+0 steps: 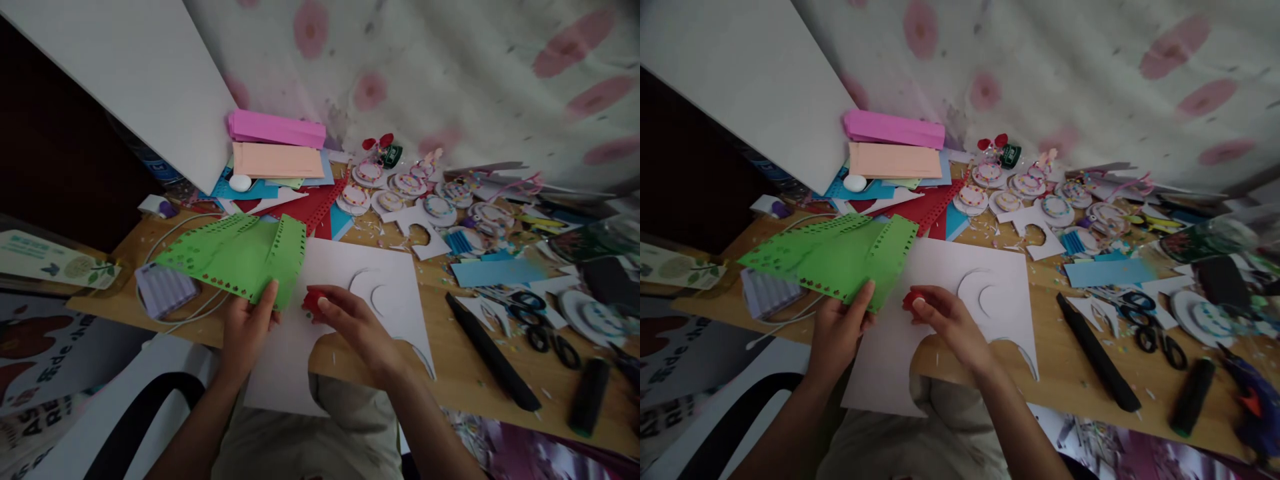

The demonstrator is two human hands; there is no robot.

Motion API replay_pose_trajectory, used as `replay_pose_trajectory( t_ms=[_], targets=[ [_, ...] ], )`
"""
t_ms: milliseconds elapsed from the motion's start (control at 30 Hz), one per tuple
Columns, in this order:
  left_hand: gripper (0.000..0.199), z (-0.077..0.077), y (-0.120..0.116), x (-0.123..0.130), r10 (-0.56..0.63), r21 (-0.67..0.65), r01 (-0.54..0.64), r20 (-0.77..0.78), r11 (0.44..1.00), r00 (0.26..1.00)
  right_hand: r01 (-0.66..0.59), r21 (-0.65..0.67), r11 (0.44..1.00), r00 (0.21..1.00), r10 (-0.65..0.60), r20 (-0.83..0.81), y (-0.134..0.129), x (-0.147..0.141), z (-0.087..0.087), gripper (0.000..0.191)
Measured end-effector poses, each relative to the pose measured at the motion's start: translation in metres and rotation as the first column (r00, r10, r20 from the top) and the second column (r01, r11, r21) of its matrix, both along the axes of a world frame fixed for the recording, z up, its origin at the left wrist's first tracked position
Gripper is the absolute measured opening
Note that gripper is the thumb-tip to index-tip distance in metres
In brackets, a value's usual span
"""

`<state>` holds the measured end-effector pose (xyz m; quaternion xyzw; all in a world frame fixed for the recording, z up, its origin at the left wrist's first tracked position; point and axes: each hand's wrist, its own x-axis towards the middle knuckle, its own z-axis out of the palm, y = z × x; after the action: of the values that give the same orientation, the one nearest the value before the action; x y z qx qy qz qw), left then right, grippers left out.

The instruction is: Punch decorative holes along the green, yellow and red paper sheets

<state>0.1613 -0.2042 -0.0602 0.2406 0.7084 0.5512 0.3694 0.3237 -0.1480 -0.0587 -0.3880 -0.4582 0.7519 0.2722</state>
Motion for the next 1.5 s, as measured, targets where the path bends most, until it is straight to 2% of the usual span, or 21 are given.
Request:
replay_pose_trajectory(
  t_ms=[133, 267, 400, 567, 800, 967, 1500],
  targets=[
    [0.042, 0.01, -0.001, 0.007, -0.114, -0.017, 0.112, -0.167, 0.994, 0.979, -0.037, 0.006, 0.999, 0.998, 0.037, -0.045, -0.004, -0.004, -0.002, 0.033],
    [0.044, 0.012, -0.003, 0.01, -0.199, 0.007, 0.209, -0.278, 0.978, 0.94, -0.079, 0.041, 0.996, 0.997, 0.08, -0.012, -0.005, -0.002, 0.003, 0.032],
    [0.041, 0.008, -0.005, 0.009, -0.212, 0.019, 0.234, -0.355, 0.972, 0.91, -0.133, 0.068, 0.989, 0.991, 0.132, 0.009, -0.005, 0.001, 0.009, 0.033],
    [0.042, 0.009, -0.007, 0.008, -0.206, 0.046, 0.246, -0.411, 0.968, 0.888, -0.108, 0.104, 0.989, 0.994, 0.105, 0.034, -0.004, 0.004, 0.013, 0.031],
    [0.032, 0.008, -0.009, 0.012, -0.213, 0.034, 0.242, -0.371, 0.97, 0.904, -0.162, 0.151, 0.975, 0.984, 0.148, 0.099, -0.002, 0.004, 0.018, 0.034],
    [0.039, 0.012, -0.008, 0.01, -0.197, 0.056, 0.234, -0.37, 0.971, 0.908, -0.149, 0.18, 0.972, 0.984, 0.128, 0.126, -0.001, 0.006, 0.02, 0.032],
    [0.039, 0.013, -0.01, 0.013, -0.196, 0.063, 0.236, -0.373, 0.97, 0.907, -0.182, 0.15, 0.972, 0.977, 0.161, 0.141, -0.004, 0.006, 0.016, 0.034]
  ],
)
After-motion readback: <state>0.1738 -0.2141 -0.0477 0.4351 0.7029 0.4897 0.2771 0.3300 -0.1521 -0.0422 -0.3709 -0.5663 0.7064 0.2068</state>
